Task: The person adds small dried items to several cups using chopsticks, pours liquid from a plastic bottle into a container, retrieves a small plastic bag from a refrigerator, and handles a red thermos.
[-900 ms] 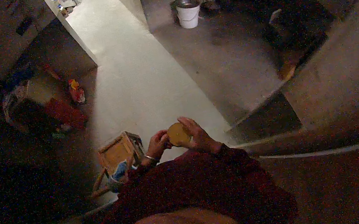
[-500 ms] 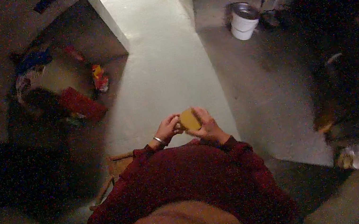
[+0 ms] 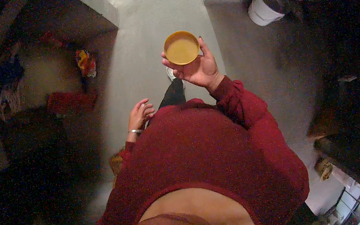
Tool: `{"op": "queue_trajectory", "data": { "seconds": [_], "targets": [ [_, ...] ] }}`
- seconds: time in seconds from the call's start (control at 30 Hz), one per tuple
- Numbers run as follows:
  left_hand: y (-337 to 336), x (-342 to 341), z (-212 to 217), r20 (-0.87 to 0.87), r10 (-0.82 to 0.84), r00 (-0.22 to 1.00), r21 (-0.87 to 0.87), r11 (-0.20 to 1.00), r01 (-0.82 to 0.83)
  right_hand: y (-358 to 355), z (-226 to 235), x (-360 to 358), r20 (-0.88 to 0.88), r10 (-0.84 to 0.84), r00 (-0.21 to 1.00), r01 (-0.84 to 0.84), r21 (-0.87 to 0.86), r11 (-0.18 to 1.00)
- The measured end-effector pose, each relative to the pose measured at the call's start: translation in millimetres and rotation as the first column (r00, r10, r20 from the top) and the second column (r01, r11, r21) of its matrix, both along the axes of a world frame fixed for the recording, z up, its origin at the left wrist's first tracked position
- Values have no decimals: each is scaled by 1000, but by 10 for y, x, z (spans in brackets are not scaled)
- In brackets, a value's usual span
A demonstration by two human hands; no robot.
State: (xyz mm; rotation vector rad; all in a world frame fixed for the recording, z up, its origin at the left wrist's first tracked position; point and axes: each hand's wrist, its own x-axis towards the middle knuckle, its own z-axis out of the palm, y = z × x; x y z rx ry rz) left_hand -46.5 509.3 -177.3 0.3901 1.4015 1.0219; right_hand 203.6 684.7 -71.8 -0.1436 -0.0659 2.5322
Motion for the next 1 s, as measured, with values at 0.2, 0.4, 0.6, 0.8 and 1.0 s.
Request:
{"op": "queue_trajectory", "data": {
  "seconds": [0.2,0.4,0.6,0.8,1.0],
  "targets": [
    [2066,-446,218,-469,-231,853,205,910,360,1366,254,-338,532,-525,665,-55,735,676],
    [4206,-621,1371,-531,-373,761,226,803,552,3056,940,-694,148,-965,215,-542,840,8],
    [5708,-1818,1081,-429,-351,832,306,811,499,4773,816,-2027,151,-956,253,-548,837,-13],
    [6307,-2399,1413,-660,-405,633,44,820,570,6205,1150,-2728,261,-869,420,-561,828,-23],
    [6945,-2706,1281,-510,-253,823,-41,962,270,7505,1092,-3660,344,-649,679,-578,796,-183]
  ]
}}
